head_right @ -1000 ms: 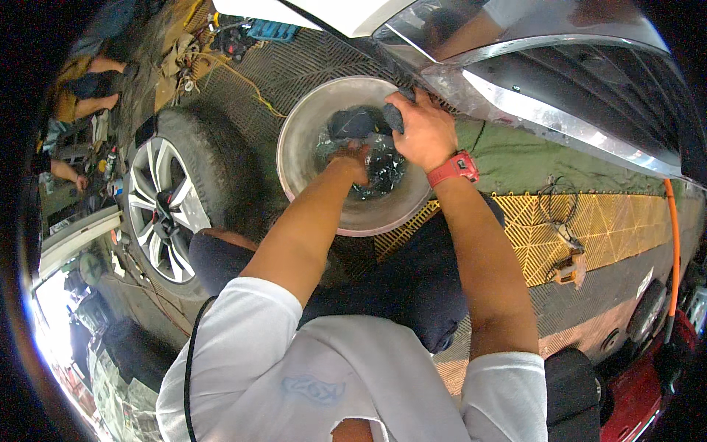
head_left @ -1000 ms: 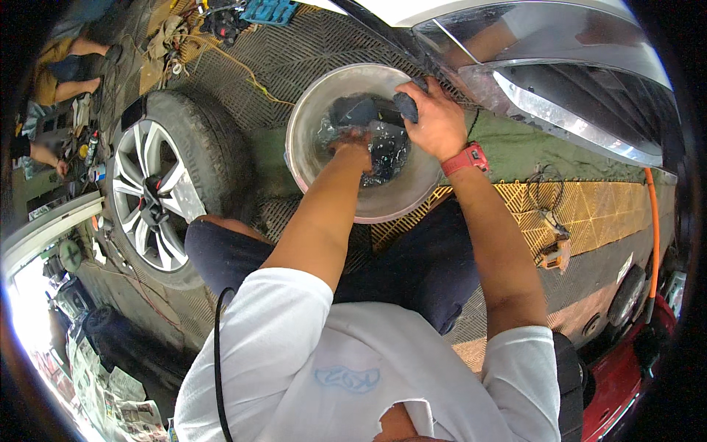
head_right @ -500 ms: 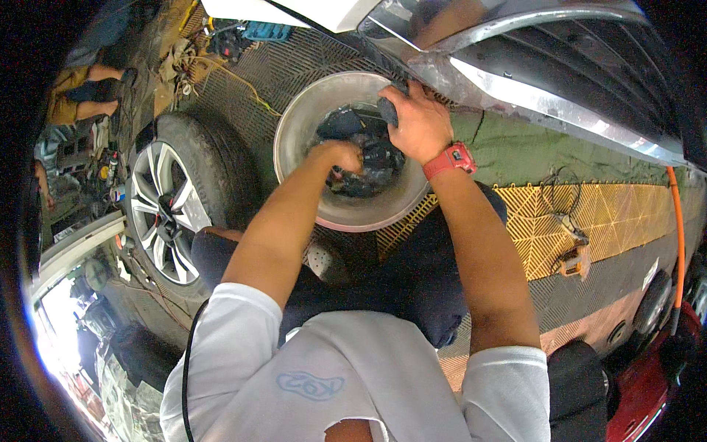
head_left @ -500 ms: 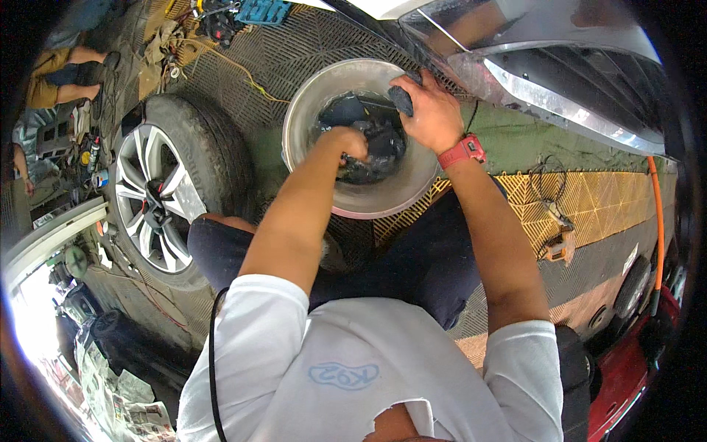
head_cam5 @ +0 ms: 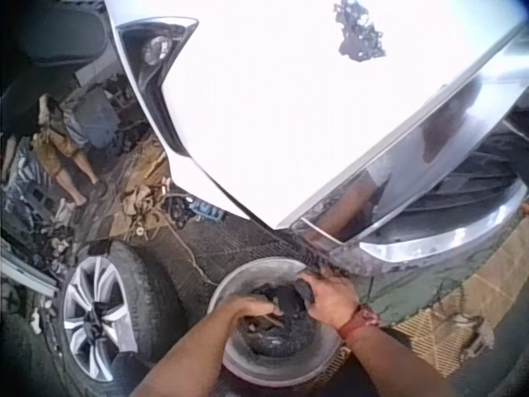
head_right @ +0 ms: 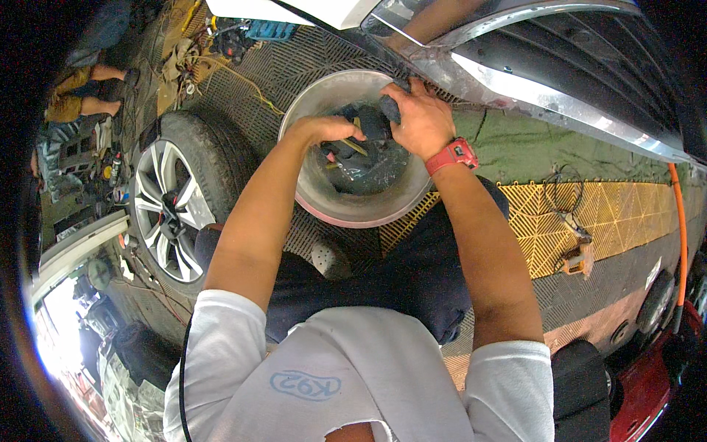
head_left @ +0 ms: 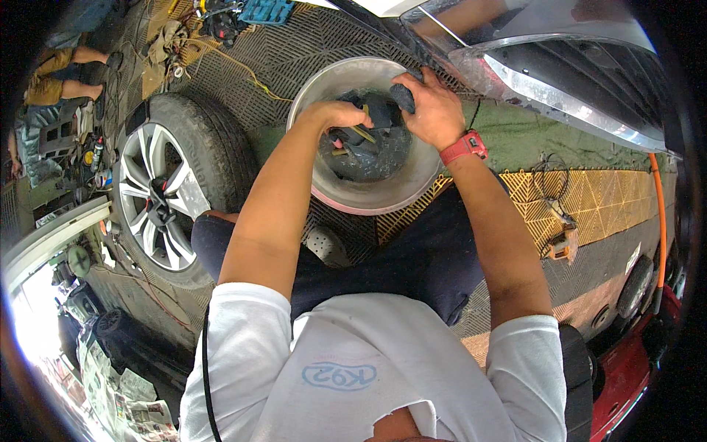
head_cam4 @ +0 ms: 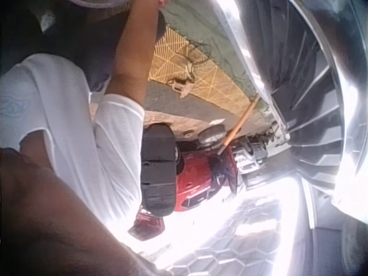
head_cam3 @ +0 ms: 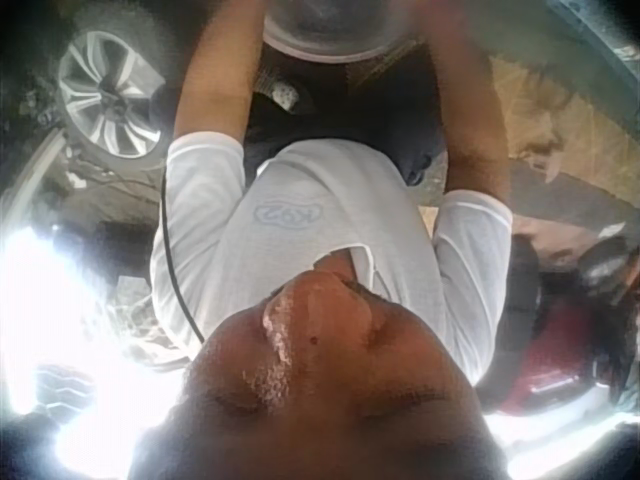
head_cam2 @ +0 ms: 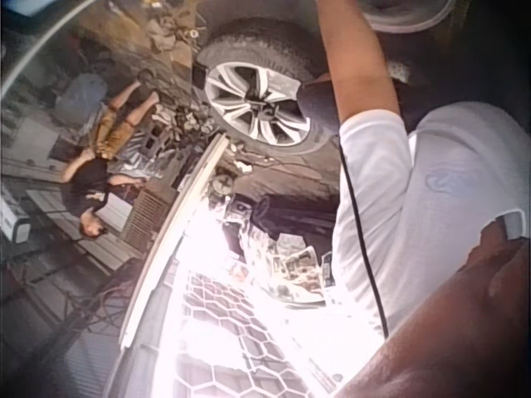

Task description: The person sits on the floor and cleans the front bumper of a white car using a dark sponge and water from a bucket. They repeatedly dip the sponge into the water and wipe the surface of the bumper, focusing on the area around the emblem and the lower grille.

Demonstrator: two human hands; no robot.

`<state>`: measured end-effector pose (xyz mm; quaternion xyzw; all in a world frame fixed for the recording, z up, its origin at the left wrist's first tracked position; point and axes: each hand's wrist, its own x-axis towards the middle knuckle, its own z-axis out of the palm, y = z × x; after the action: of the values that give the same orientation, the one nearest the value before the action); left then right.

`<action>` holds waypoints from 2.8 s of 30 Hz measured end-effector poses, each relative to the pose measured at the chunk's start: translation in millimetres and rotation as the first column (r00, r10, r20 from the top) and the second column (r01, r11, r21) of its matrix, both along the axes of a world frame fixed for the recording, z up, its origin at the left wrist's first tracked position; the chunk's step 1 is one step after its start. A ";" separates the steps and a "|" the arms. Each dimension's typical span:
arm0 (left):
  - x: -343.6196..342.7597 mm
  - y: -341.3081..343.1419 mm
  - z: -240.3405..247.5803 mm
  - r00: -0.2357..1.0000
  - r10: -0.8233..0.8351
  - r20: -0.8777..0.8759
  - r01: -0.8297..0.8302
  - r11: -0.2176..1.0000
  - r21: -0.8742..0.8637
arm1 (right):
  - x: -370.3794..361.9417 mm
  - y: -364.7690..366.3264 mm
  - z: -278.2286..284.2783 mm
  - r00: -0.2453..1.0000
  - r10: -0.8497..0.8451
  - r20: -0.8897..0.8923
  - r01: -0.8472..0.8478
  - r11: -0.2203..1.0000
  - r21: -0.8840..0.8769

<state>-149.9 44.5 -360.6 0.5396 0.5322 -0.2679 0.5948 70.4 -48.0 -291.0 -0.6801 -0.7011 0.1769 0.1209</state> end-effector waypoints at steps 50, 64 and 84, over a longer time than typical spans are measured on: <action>-26.1 -87.4 -154.9 0.792 -0.472 -0.388 0.570 0.799 0.192 | -0.5 0.8 -6.9 0.999 0.027 -0.038 -0.023 0.994 0.108; 0.3 -89.0 -179.6 0.714 -0.587 -0.381 0.632 0.775 -0.010 | 1.6 -1.5 -4.2 0.998 -0.004 -0.067 0.008 0.998 0.064; 5.2 -24.2 24.8 0.860 -0.499 0.106 0.463 0.851 0.250 | 2.4 -2.5 -6.5 0.998 -0.005 -0.057 0.009 0.998 0.063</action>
<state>-144.7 20.3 -335.8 0.7375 0.3539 -0.3030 0.4888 72.8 -50.5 -297.5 -0.6732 -0.7001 0.1737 0.1629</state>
